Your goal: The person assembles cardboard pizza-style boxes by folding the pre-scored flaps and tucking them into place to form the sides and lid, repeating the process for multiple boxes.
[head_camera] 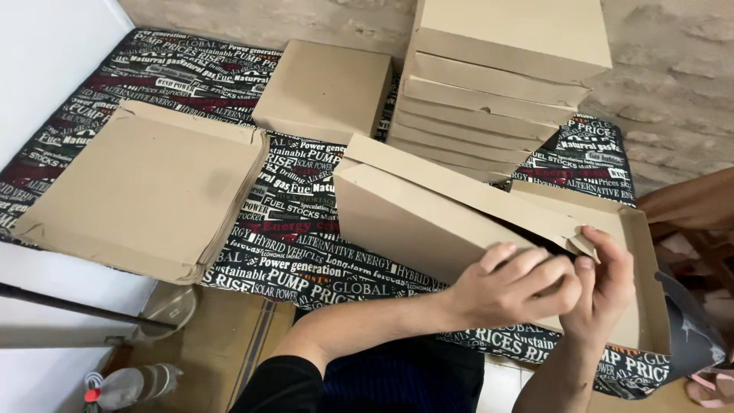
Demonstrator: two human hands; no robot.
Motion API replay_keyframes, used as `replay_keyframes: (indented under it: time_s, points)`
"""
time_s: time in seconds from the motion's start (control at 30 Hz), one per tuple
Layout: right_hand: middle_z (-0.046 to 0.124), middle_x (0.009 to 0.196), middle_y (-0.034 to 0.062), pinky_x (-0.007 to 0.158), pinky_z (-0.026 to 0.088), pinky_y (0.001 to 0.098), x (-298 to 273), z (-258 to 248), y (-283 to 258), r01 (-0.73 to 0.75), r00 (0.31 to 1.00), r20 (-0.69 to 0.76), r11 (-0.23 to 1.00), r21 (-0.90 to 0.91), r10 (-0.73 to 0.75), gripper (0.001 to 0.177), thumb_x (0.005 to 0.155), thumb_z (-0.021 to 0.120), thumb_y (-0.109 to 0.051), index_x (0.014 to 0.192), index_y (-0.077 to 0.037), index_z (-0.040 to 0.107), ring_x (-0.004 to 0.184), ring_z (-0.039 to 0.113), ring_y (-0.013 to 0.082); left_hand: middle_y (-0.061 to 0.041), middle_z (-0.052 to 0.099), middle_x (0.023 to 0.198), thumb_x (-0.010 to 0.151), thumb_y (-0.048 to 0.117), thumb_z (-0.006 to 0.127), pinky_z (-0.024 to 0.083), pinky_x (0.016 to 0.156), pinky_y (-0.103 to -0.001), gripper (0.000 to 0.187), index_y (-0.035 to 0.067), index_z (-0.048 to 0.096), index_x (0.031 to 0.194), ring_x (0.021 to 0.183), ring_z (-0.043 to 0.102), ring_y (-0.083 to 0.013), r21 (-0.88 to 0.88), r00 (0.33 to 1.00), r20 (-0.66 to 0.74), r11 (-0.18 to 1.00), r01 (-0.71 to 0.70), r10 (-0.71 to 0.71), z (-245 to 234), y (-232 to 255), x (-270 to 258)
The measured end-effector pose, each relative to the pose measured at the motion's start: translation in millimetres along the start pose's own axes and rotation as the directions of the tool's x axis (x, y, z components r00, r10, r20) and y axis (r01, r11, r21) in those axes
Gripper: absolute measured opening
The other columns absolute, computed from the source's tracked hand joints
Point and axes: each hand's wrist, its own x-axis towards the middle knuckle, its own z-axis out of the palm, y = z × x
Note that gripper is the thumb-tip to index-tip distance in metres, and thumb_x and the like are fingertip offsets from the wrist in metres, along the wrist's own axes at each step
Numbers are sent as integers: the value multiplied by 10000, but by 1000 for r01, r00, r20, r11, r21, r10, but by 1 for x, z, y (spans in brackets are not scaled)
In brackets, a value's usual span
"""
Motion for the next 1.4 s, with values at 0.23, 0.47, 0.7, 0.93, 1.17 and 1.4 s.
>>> replay_keyframes:
  time_s: [0.23,0.47,0.7,0.93,1.17,1.4]
  points:
    - [795,1584,342,1273,636,521,-2,-4,12,116,993,3,974,-194,-118,406,1454,558,-178,1664,137,703,1441,796,456,-10,797,1260,1319,231,768,504,1029,-374,57,180,791,1307,1117,692,-198,-68,998,56,998,18,-14,11,-3,-6]
    - [870,1458,233,1224,595,576,1,-2,13,174,982,-41,963,-207,-186,492,1374,526,-339,1543,23,814,1375,820,452,-102,818,1423,1330,381,471,432,1373,-524,434,188,802,1534,1387,747,-294,-117,995,-53,990,74,-81,54,14,-48]
    - [746,1607,288,1118,668,519,-9,5,14,66,998,-5,989,133,-66,804,1260,554,-596,1645,100,668,1419,777,374,-143,486,1902,873,2,718,10,1534,-749,949,253,651,1786,1825,333,-371,-194,994,106,981,29,-8,26,-25,-74]
    - [735,1572,295,1106,684,548,-13,2,23,24,1000,10,987,157,-26,533,1213,775,-175,1638,113,631,1304,818,404,-270,504,1855,1123,146,783,208,1504,-704,767,95,528,1845,1662,449,-430,39,930,-138,936,349,-341,-65,-145,-70]
    - [633,1668,256,1358,466,547,-16,5,15,18,1000,8,982,189,-20,494,1276,645,-141,1709,68,531,1600,592,357,-207,799,1438,1200,174,851,587,1214,-569,437,8,808,1602,1368,766,-420,-291,727,79,682,671,-682,-93,-180,-84]
    - [443,1448,111,1334,380,432,-7,48,-28,103,971,-220,994,36,-93,559,1404,430,-604,1537,-62,442,1413,456,275,-137,880,1298,1239,305,770,702,969,-371,323,50,869,1411,1157,826,-261,-362,630,25,580,730,-777,-89,-159,-71]
